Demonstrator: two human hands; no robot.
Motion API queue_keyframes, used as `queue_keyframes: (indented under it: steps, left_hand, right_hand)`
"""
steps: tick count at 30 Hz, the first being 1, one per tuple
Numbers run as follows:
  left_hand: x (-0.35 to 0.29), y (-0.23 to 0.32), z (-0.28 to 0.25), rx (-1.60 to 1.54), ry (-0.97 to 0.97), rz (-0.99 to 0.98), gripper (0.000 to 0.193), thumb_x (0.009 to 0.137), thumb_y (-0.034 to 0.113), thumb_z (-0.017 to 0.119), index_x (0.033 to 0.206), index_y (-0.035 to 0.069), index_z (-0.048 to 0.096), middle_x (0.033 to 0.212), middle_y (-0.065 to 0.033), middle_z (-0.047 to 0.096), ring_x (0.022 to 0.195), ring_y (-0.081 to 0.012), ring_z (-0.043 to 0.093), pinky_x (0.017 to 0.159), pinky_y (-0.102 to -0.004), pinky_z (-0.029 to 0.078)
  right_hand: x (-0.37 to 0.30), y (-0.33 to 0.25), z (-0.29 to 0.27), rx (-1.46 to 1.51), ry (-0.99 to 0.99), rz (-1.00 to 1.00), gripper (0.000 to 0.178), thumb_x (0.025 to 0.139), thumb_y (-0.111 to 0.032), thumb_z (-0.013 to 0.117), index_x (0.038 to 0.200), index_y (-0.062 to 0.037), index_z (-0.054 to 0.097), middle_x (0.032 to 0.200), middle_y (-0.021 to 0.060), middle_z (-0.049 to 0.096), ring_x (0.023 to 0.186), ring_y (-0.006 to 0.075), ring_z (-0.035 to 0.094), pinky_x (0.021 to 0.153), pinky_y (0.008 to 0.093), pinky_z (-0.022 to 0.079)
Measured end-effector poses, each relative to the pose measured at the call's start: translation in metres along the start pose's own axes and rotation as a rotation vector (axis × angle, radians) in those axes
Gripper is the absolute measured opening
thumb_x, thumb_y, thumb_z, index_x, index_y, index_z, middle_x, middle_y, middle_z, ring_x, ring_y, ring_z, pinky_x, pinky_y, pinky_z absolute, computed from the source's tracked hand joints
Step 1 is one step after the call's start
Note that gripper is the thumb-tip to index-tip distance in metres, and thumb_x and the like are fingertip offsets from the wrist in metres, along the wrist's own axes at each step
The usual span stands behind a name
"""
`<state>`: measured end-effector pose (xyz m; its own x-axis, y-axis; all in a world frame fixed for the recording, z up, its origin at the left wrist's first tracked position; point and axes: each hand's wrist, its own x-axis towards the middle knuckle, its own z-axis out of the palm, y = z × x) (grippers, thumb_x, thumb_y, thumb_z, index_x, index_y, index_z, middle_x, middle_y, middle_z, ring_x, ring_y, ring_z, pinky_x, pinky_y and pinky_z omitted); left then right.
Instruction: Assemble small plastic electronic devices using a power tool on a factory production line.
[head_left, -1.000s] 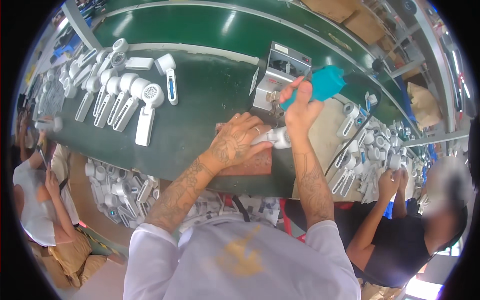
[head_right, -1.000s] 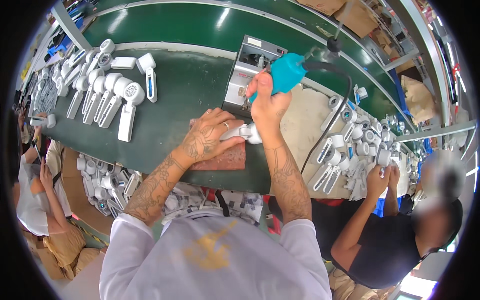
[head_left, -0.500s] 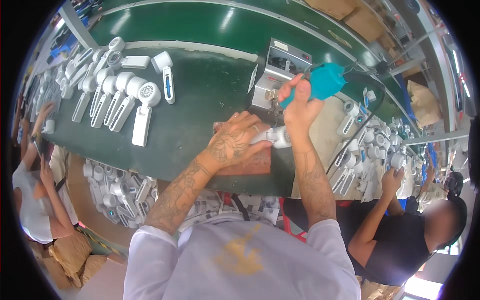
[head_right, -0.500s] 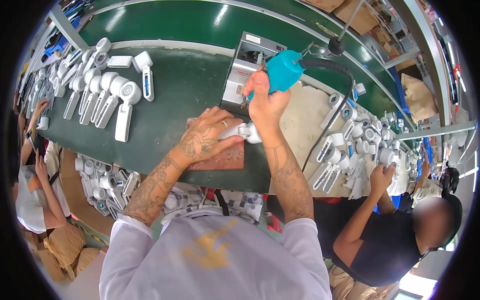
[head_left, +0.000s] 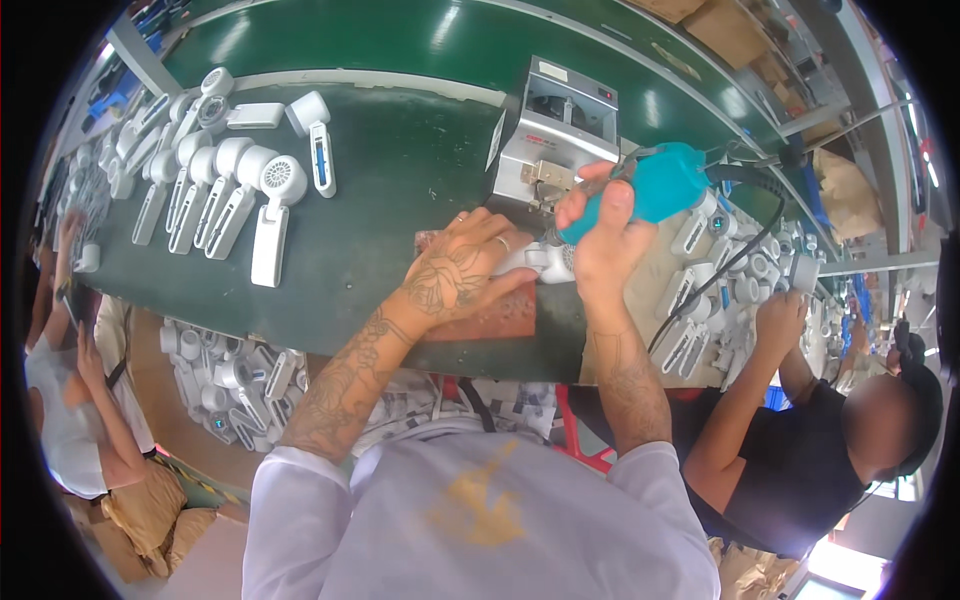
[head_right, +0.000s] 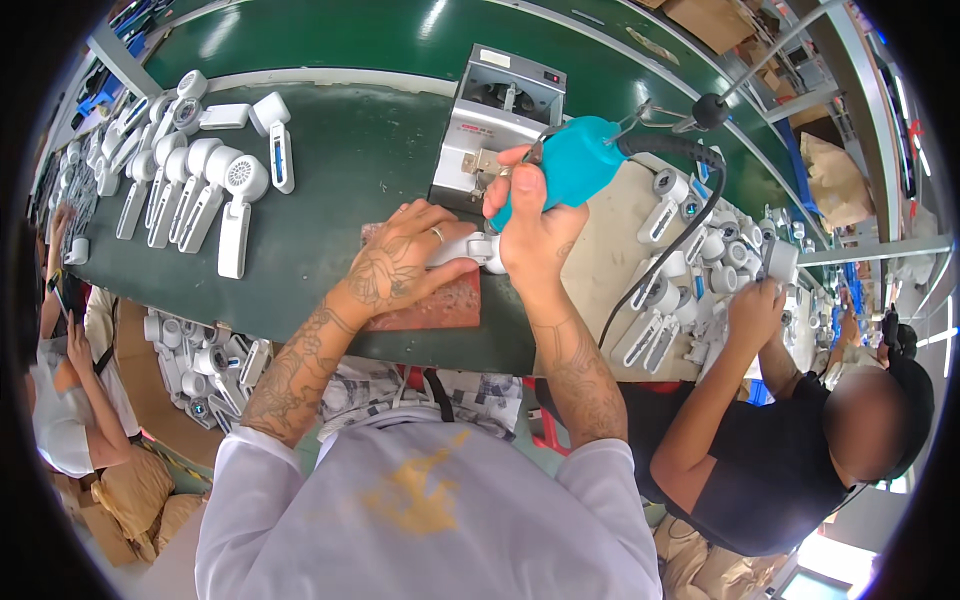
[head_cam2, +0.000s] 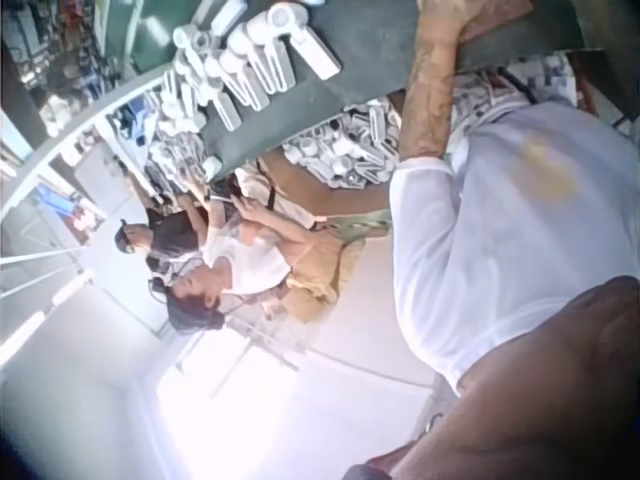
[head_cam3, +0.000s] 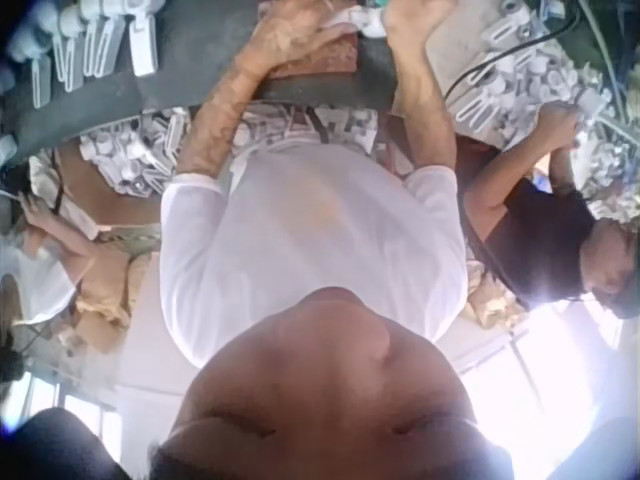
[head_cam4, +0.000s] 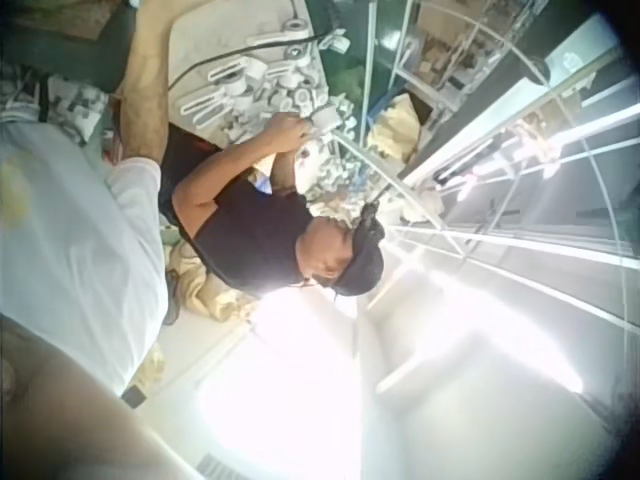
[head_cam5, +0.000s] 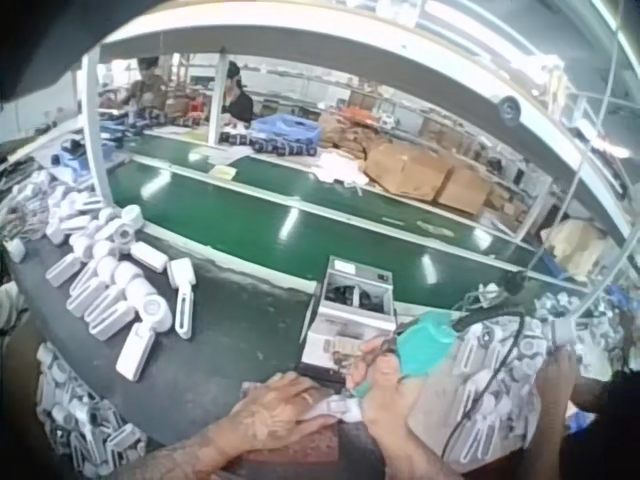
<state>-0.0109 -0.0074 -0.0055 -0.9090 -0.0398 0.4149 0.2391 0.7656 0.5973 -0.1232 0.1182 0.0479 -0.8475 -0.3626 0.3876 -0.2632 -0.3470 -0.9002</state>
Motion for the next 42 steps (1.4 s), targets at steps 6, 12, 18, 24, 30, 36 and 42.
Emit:
queue_keyframes:
  steps: [6, 12, 18, 24, 30, 36, 42]
  left_hand:
    - [0.0, -0.001, 0.003, -0.001, -0.013, 0.004, 0.037, 0.091, 0.035, 0.068, 0.113, 0.005, 0.067, 0.103, -0.0109, 0.061, 0.103, -0.0305, 0.058, 0.095, -0.0448, 0.046]
    - [0.003, 0.004, -0.001, 0.062, -0.056, -0.01, 0.037, 0.091, 0.036, 0.066, 0.112, 0.006, 0.068, 0.105, -0.0107, 0.06, 0.103, -0.0298, 0.056, 0.093, -0.0444, 0.045]
    - [0.0, 0.0, 0.0, 0.081, -0.024, 0.016, 0.037, 0.091, 0.035, 0.066, 0.112, 0.005, 0.067, 0.105, -0.0108, 0.06, 0.102, -0.0297, 0.056, 0.093, -0.0435, 0.045]
    - [0.001, 0.006, -0.006, 0.081, -0.016, 0.017, 0.034, 0.091, 0.027, 0.066, 0.116, 0.005, 0.067, 0.107, -0.0126, 0.062, 0.101, -0.0341, 0.059, 0.094, -0.0452, 0.046]
    - [-0.002, 0.005, 0.002, 0.066, 0.022, 0.038, 0.032, 0.091, 0.023, 0.063, 0.118, 0.006, 0.067, 0.106, -0.0125, 0.062, 0.101, -0.0342, 0.058, 0.096, -0.0456, 0.046]
    - [-0.004, 0.001, -0.001, 0.051, -0.015, 0.006, 0.032, 0.091, 0.021, 0.063, 0.119, 0.006, 0.066, 0.106, -0.0117, 0.062, 0.102, -0.0335, 0.058, 0.095, -0.045, 0.046]
    - [0.001, 0.006, -0.001, 0.065, 0.0, 0.042, 0.033, 0.092, 0.028, 0.062, 0.114, 0.004, 0.067, 0.106, -0.0107, 0.06, 0.103, -0.0286, 0.056, 0.094, -0.0428, 0.044]
  right_hand:
    - [-0.002, 0.016, -0.005, 0.022, -0.036, -0.011, 0.042, 0.1, -0.039, 0.061, 0.097, 0.0018, 0.055, 0.07, 0.0067, 0.055, 0.057, 0.0162, 0.055, 0.053, 0.0306, 0.047]
    - [-0.004, 0.018, -0.004, 0.011, -0.046, 0.006, 0.044, 0.102, -0.044, 0.056, 0.095, -0.0004, 0.051, 0.068, 0.0073, 0.052, 0.057, 0.0177, 0.053, 0.054, 0.0321, 0.046]
    - [0.002, 0.014, -0.001, -0.024, -0.045, 0.019, 0.044, 0.102, -0.041, 0.056, 0.098, 0.0018, 0.053, 0.069, 0.0079, 0.053, 0.058, 0.0173, 0.054, 0.054, 0.0313, 0.046]
    - [0.034, 0.006, 0.014, -0.069, 0.008, -0.165, 0.043, 0.102, -0.041, 0.058, 0.102, 0.0024, 0.055, 0.068, 0.008, 0.054, 0.058, 0.0179, 0.055, 0.055, 0.0313, 0.048]
    - [0.036, 0.024, 0.011, -0.007, -0.066, -0.188, 0.037, 0.102, -0.036, 0.059, 0.097, 0.0002, 0.053, 0.068, 0.0078, 0.053, 0.058, 0.0181, 0.055, 0.054, 0.0309, 0.047]
    - [0.017, -0.002, 0.012, -0.039, -0.022, -0.018, 0.043, 0.103, -0.042, 0.054, 0.098, 0.0012, 0.056, 0.067, 0.0069, 0.052, 0.057, 0.0176, 0.053, 0.053, 0.0321, 0.046]
    - [-0.017, -0.02, -0.014, 0.085, -0.05, 0.021, 0.052, 0.098, -0.046, 0.063, 0.103, 0.0055, 0.056, 0.074, 0.0065, 0.055, 0.058, 0.0162, 0.056, 0.053, 0.0308, 0.048]
